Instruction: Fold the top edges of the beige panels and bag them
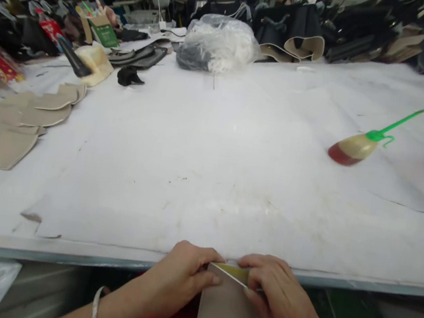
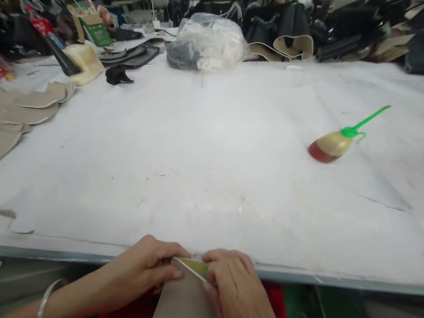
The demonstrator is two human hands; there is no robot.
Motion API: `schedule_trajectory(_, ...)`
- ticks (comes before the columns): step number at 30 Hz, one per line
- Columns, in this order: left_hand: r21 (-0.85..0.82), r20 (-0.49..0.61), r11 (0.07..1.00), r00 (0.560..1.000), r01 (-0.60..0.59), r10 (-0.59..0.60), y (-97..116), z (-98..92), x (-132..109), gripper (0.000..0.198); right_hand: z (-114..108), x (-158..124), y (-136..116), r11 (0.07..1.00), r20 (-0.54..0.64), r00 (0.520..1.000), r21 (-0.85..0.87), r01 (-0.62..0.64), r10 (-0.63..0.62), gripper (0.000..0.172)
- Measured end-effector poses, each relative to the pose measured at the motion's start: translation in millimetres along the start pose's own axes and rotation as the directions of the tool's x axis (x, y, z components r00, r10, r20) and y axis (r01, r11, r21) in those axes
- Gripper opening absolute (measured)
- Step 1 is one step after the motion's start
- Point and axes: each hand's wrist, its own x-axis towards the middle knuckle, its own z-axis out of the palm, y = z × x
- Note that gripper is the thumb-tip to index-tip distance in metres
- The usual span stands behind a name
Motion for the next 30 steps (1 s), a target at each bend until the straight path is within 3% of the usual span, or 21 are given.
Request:
schedule_trajectory(5, 0.079, 0.025, 0.996, 0.998, -0.051, 0.049, 2, 1.8, -1, 0.022, -3, -2, 1, 0.994, 0.118, 0.991, 0.077, -0.075, 0.066, 0.016)
schedule_trajectory(14, -0.033, 0.064, 0.999, 0.998, -0.008, 0.01, 5, 1.6, 0, 0.018, -7, 1, 3, 0.961, 0.268, 0.944, 0.146, -0.235, 0.19, 0.016)
schedule_trajectory(24, 0.084, 0.054, 0.995, 0.997, -0.054, 0.049, 11, 1.3, 4, 0.019, -18, 4, -2, 0.926, 0.335, 0.908, 0.191, -0.326, 0.251, 0.017)
schedule_trajectory(30, 0.103, 0.015, 0.992, 0.998, -0.068, 0.066, 13, 4.7, 15, 0.018, -24, 8, -4, 0.934, 0.36, 0.904, 0.178, -0.31, 0.231, 0.018)
